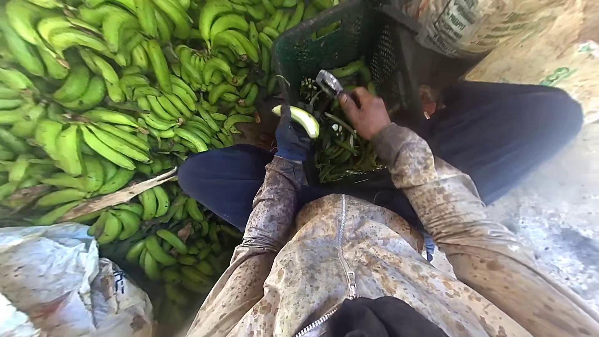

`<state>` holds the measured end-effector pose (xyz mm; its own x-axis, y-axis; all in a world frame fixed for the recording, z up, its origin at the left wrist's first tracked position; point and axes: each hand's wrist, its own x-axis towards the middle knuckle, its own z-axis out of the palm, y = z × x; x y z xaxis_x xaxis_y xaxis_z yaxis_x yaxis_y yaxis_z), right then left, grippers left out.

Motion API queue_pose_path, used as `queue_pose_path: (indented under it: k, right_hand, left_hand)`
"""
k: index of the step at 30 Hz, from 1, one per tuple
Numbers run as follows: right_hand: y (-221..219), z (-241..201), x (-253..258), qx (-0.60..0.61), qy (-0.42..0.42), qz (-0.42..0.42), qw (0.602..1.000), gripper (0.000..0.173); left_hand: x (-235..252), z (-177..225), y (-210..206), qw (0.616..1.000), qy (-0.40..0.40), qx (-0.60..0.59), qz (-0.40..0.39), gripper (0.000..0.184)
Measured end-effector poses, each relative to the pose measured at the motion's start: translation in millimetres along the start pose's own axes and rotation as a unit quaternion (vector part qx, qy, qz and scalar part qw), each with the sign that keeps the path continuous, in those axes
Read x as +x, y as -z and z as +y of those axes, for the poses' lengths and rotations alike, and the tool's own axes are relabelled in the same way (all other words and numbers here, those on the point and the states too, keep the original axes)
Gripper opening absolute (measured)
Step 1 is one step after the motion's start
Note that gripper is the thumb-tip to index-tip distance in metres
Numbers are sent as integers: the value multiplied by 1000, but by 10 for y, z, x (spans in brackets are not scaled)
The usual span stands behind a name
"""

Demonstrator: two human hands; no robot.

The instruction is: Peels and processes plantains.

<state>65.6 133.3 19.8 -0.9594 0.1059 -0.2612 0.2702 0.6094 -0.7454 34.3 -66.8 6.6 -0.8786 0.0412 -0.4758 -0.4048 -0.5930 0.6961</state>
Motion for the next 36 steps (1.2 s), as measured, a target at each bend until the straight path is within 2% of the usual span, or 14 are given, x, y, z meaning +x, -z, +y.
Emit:
queue_pose_path:
  k: [2,5,8,10,15,17,20,22,24,26,29,31,33,36]
  right_hand:
    - [-183,-62,-203,4,74,-30,997,56]
    - [-330,-102,-283,-20,103,-65,992,53]
    - [-265,-98,-154,9,76,-61,995,52]
    - [-234,-83,-127,16,86,-53,995,51]
    - [-220,-125,-205,-72,70,-31,994,55]
    - [-55,-143,-61,-83,23,-39,995,56]
    - [232,-56,129,-69,-67,-53,994,62]
    - [314,-5,121,-61,-76,-34,995,63]
    - [223,32,6,-37,-15,-6,999,59]
    - [43,51,-123,-6,72,2,997,54]
    - [-190,34,-267,1,164,-26,986,48]
    - [-244,6,-266,-12,185,-43,982,49]
    - [-255,-28,-254,-22,183,-53,982,54]
    - [-249,-122,-230,-36,138,-43,989,55]
  left_hand:
    - [37,81,-57,998,-38,-45,35,41]
    - [79,161,-87,995,-44,-90,4,43]
    - [53,110,-16,989,-38,-32,-140,41]
    - [6,90,-17,980,-28,-6,-195,39]
    - [-56,-72,-115,988,-47,135,-54,40]
    - [-91,-27,-65,956,-13,269,-120,42]
    - [-156,56,21,850,27,442,-287,63]
    - [-120,33,16,883,57,386,-262,58]
    - [-67,-4,-48,961,76,215,-154,47]
    - [8,32,-106,995,55,55,-65,45]
    - [55,174,-102,994,56,-89,-11,47]
    - [68,235,-123,990,66,-122,-9,47]
    - [12,249,-215,994,62,-85,18,49]
    - [20,142,-198,999,5,-29,-12,40]
